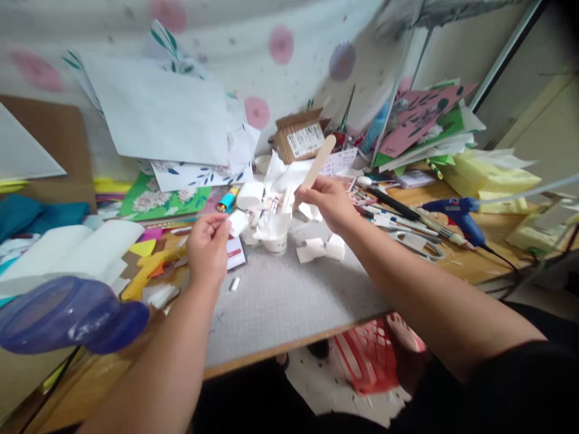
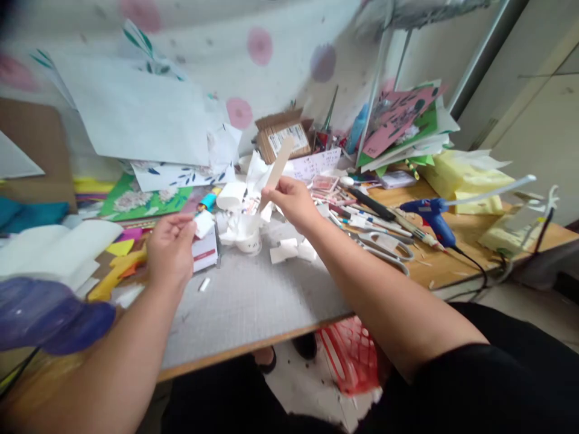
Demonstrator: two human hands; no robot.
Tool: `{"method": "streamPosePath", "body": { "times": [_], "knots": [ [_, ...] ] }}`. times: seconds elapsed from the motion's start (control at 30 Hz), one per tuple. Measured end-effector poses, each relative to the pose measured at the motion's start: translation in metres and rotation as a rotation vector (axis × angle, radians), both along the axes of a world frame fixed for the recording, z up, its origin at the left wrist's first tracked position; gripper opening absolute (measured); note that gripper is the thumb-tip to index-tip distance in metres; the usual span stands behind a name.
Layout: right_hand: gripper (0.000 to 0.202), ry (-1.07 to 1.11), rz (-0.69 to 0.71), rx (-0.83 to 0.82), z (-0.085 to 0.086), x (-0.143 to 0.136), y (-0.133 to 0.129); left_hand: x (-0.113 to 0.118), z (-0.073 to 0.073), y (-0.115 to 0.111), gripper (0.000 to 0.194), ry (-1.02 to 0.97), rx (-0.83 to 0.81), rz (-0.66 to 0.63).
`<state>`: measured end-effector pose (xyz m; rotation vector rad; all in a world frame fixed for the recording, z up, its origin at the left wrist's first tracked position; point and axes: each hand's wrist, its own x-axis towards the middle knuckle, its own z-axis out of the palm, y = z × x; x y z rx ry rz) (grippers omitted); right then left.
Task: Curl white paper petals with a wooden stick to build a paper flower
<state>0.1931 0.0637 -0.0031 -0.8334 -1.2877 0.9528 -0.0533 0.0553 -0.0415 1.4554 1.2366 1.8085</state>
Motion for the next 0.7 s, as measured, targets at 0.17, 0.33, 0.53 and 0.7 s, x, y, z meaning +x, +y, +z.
{"method": "streamPosePath", "body": {
  "times": [0.17, 0.33, 0.53, 0.7],
  "knots": [
    [0.015, -0.019, 0.139, 0.048, 0.008, -0.007, -0.003, 0.01, 0.014, -0.028, 0.01, 0.026, 0.058, 0.001],
    [0.019, 0.024, 0.231, 0.1, 0.013, 0.002, -0.023, 0.047, 0.036, -0.062, 0.007, 0.309, -0.022, -0.253],
    [0.016, 0.067, 0.463, 0.033, 0.019, 0.019, -0.033, 0.061, 0.034, -0.062, 0.006, 0.357, 0.044, -0.245],
    [0.016, 0.158, 0.447, -0.123, 0.011, 0.015, -0.036, 0.045, 0.024, -0.057, 0.01, 0.408, 0.052, -0.211]
  ]
}}
